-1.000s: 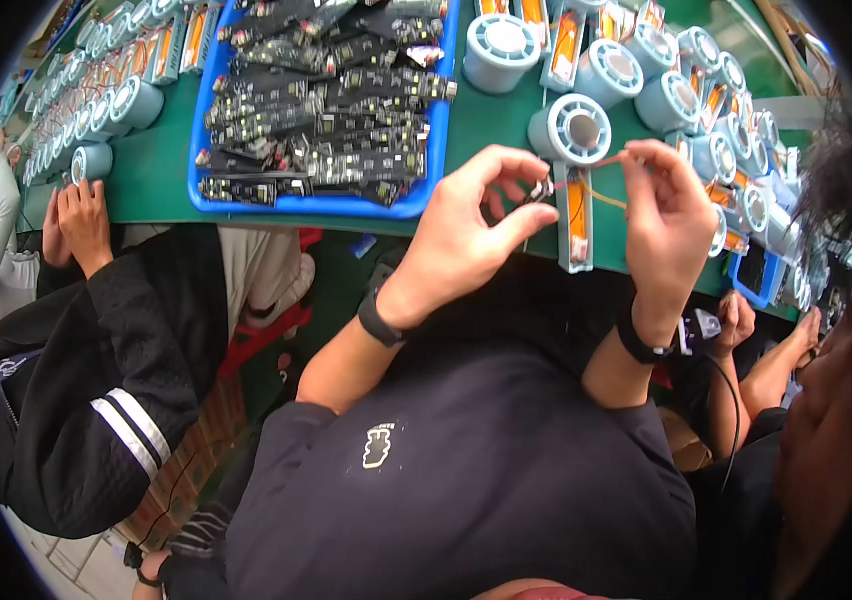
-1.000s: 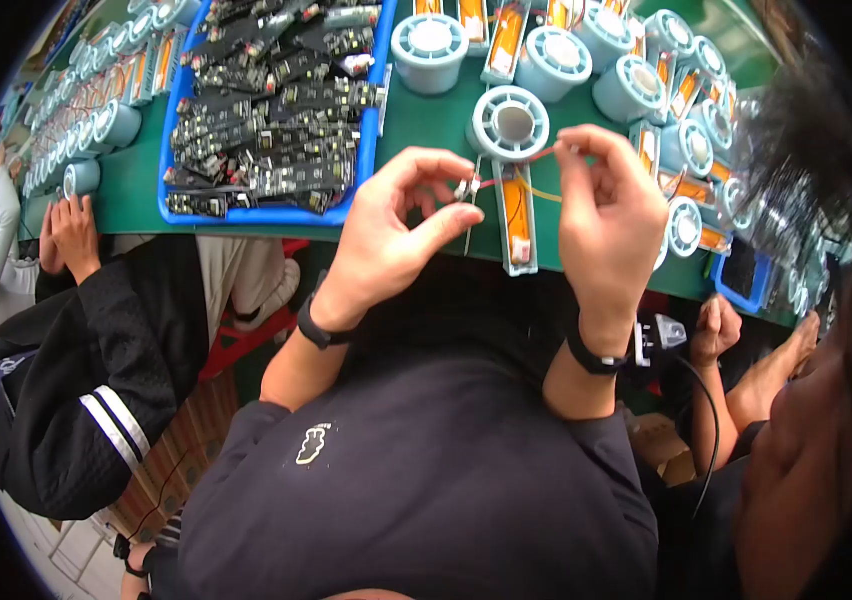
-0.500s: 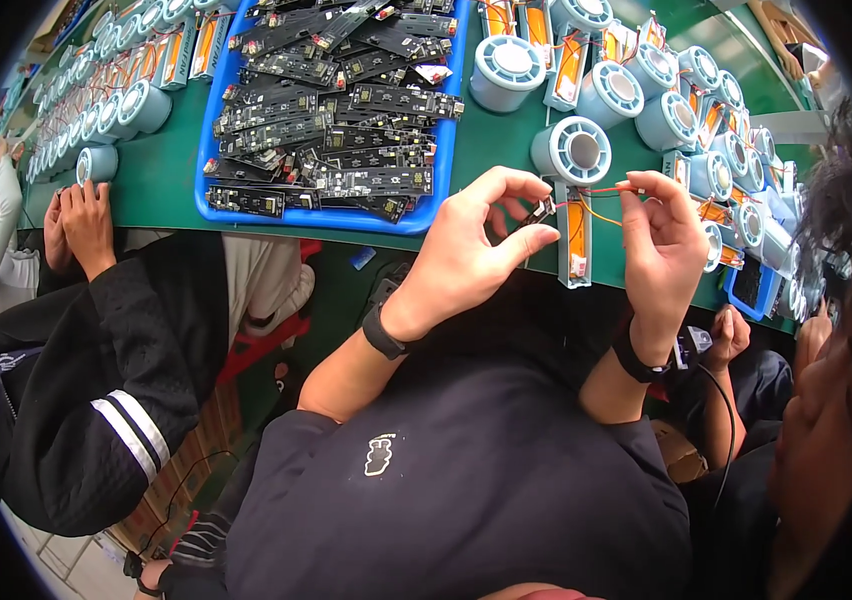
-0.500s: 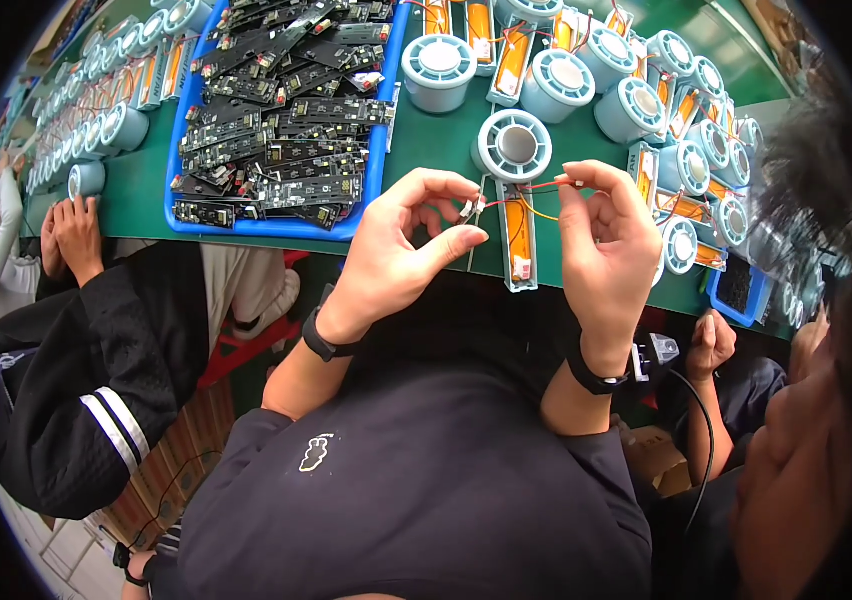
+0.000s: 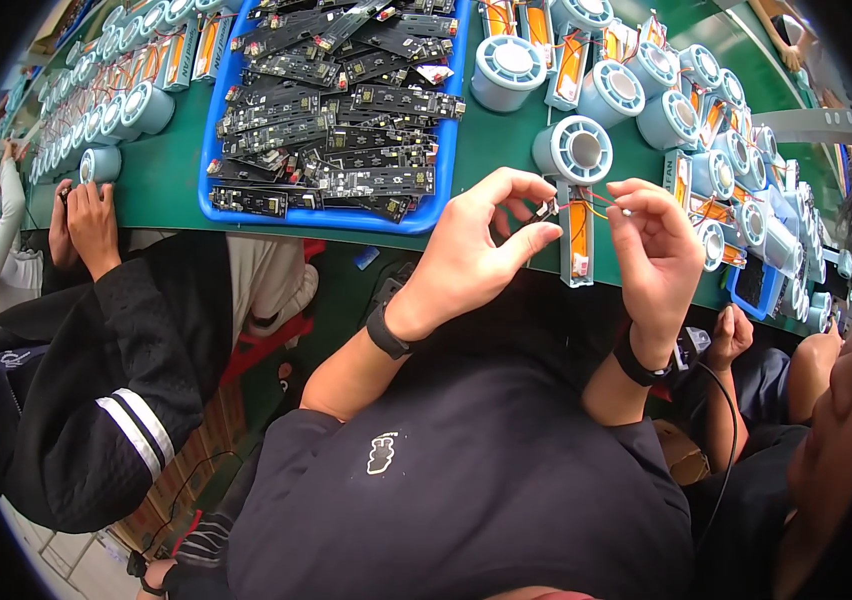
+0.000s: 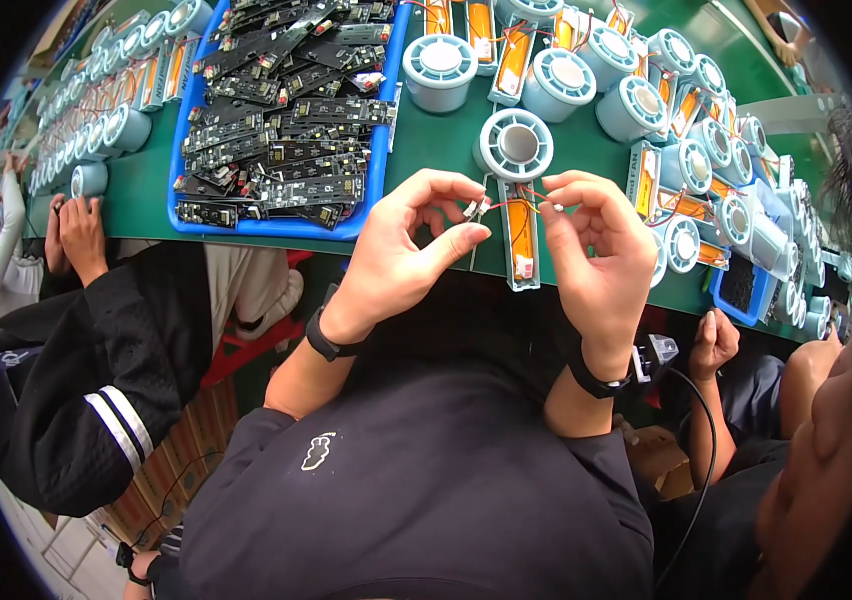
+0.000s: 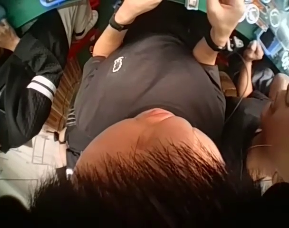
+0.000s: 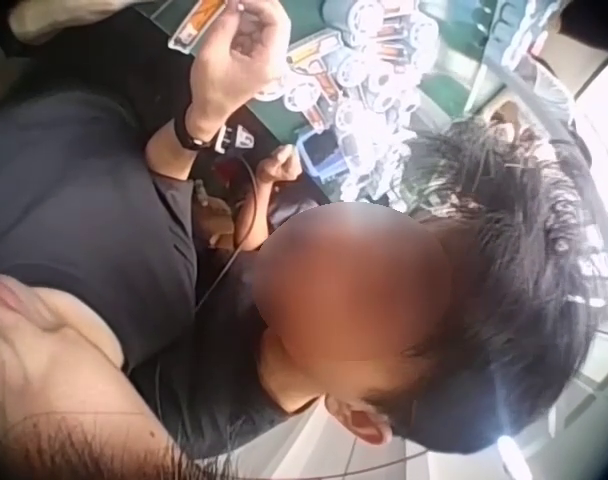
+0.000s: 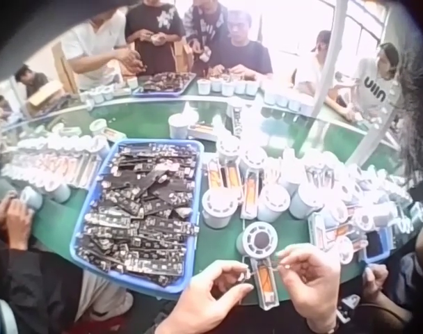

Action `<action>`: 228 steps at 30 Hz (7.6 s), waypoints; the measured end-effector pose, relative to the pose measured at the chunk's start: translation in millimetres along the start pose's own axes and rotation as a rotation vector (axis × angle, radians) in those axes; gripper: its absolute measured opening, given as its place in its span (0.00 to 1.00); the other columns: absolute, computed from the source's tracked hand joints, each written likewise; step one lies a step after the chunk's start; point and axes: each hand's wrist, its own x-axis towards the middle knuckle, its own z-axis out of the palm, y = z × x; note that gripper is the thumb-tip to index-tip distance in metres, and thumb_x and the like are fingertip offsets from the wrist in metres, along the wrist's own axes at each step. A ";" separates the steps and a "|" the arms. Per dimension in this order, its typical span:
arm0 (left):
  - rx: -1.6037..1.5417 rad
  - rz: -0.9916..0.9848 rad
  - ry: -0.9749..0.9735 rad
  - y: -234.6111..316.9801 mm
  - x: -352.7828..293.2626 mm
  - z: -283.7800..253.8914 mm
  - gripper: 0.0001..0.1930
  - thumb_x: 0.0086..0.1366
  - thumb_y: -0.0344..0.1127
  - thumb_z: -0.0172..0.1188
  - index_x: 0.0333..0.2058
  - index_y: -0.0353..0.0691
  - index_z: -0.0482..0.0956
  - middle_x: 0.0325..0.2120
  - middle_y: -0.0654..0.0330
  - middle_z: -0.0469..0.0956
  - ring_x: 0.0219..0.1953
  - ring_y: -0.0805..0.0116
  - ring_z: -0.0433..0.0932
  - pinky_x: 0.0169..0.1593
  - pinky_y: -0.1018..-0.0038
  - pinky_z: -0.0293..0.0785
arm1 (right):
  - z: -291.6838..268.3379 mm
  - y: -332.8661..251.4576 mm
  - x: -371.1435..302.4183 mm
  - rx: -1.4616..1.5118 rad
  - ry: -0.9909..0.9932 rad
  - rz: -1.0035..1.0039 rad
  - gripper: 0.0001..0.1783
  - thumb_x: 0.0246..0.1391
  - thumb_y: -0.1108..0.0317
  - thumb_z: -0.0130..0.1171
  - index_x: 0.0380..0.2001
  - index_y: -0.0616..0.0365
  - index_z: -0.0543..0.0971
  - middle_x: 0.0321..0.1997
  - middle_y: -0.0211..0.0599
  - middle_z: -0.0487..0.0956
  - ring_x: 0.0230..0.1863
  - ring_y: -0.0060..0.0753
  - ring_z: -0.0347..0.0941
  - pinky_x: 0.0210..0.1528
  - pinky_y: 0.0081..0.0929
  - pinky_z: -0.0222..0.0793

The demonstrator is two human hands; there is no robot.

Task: The person picks up a circuit board from a blue tray and connects it to the wires of a handheld fan. They press the board into the fan handle, connect a battery to the board, and tuck the battery into the handle before placing the assembly on the table.

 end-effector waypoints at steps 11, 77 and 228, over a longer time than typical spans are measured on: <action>-0.027 0.030 -0.007 -3.1 2.8 1.6 0.15 0.64 0.30 0.68 0.48 0.34 0.79 0.38 0.60 0.82 0.29 0.79 0.74 0.32 0.79 0.71 | -0.7 10.2 -3.9 -0.108 0.077 -0.050 0.08 0.60 0.83 0.63 0.43 0.68 0.79 0.45 0.41 0.85 0.31 0.10 0.75 0.33 0.09 0.67; -0.339 -0.220 -0.215 -1.5 8.0 -4.2 0.15 0.71 0.29 0.63 0.54 0.34 0.76 0.46 0.62 0.81 0.48 0.76 0.79 0.53 0.77 0.77 | 22.5 5.5 -6.1 -0.333 0.012 -0.282 0.07 0.52 0.83 0.69 0.34 0.64 0.82 0.36 0.33 0.80 0.24 0.14 0.68 0.24 0.15 0.61; 0.481 0.217 0.046 25.1 -9.4 14.7 0.21 0.61 0.23 0.67 0.54 0.32 0.78 0.41 0.52 0.80 0.41 0.61 0.82 0.45 0.69 0.81 | 20.3 13.2 -22.7 0.100 0.199 -0.087 0.07 0.56 0.84 0.66 0.38 0.66 0.84 0.38 0.44 0.86 0.32 0.24 0.79 0.32 0.18 0.74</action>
